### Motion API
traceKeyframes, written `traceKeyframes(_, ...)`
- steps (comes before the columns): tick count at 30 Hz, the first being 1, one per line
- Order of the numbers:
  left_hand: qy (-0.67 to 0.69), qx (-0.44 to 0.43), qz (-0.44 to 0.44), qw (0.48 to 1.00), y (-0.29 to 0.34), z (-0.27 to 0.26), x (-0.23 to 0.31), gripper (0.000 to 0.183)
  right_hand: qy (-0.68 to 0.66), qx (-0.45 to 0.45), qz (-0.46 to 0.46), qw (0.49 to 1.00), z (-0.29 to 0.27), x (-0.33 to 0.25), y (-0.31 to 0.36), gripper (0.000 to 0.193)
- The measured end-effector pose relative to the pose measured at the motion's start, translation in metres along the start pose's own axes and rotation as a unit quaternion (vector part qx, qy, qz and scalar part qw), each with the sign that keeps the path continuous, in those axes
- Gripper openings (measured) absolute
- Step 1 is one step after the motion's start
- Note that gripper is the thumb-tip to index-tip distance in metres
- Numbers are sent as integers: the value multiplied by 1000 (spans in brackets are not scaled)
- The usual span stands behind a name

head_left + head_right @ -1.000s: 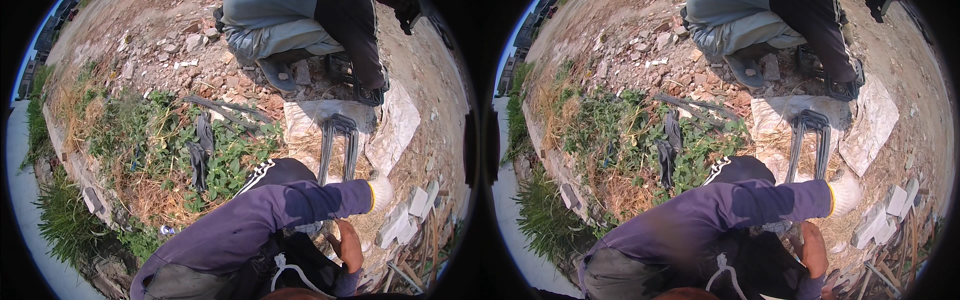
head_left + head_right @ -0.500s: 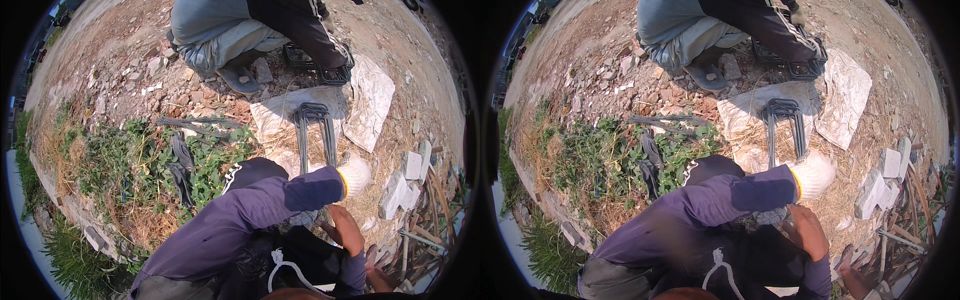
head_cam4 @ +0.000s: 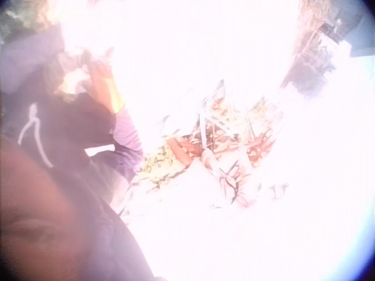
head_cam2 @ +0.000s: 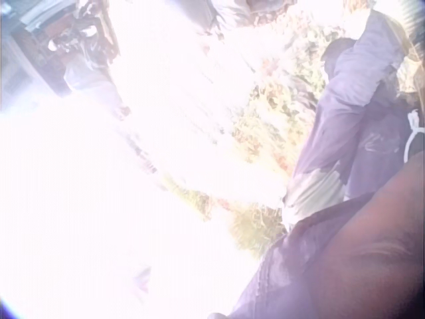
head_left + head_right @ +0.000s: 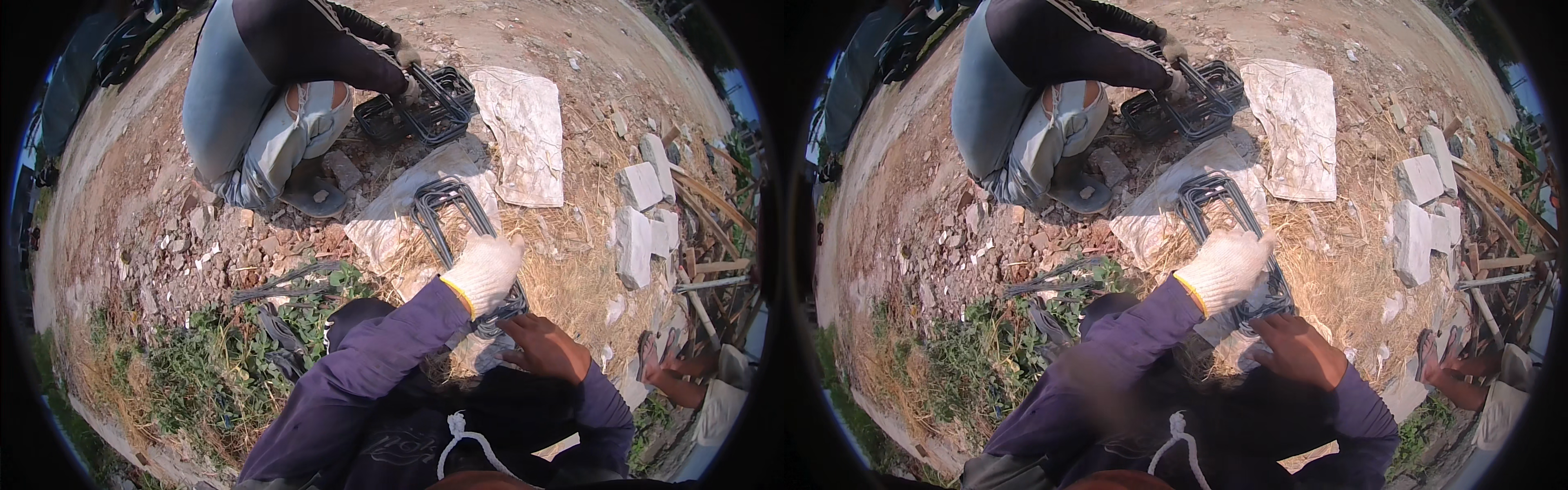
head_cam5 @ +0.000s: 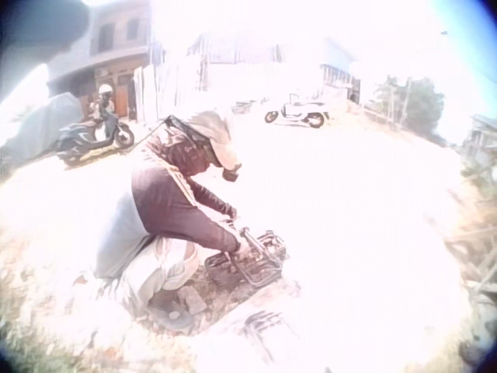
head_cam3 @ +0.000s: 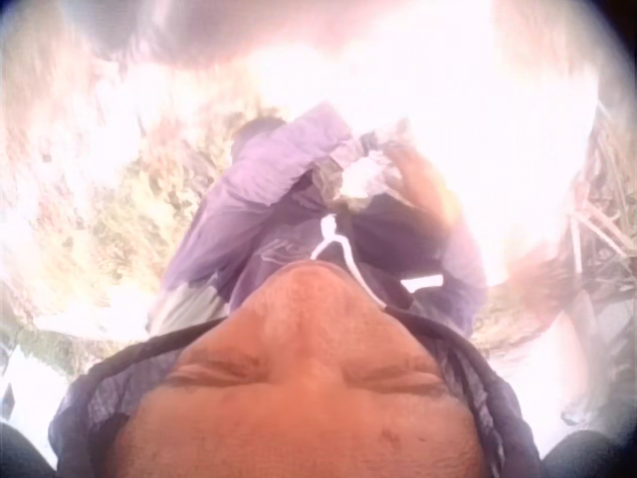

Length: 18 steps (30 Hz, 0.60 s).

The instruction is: The person picks up rectangular steel rebar frames and stacks them together.

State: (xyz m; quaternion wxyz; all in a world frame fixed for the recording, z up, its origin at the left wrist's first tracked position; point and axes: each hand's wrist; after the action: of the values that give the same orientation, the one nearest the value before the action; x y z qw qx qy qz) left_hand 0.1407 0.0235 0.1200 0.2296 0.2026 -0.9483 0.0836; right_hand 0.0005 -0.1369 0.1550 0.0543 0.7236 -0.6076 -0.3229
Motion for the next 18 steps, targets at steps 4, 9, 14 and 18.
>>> traceKeyframes(4, -14, 16, 4, 1000, 6, 2, 2, 60, 37, -12, 1, 999, 6, 8, 2, 52)
traceKeyframes(9, -35, 69, 31, 997, 7, 11, -3, 34, 28, -8, -19, 999, 4, 11, 4, 52)
traceKeyframes(14, -23, -5, 0, 1000, 2, 9, 1, 57, 30, 0, -23, 999, 5, 14, 6, 52)
traceKeyframes(18, -22, -8, 4, 1000, 1, 8, 2, 55, 27, 14, -35, 999, 5, 16, 6, 52)
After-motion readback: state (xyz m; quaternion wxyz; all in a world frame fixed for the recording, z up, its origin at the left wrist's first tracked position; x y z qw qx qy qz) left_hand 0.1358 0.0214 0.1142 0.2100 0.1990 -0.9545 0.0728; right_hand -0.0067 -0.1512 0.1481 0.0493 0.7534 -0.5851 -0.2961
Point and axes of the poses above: each hand's wrist, its own y-axis away from the middle knuckle, its own z-axis out of the palm, x = y × z, and after that the axes turned 14 degrees about z, right-handed
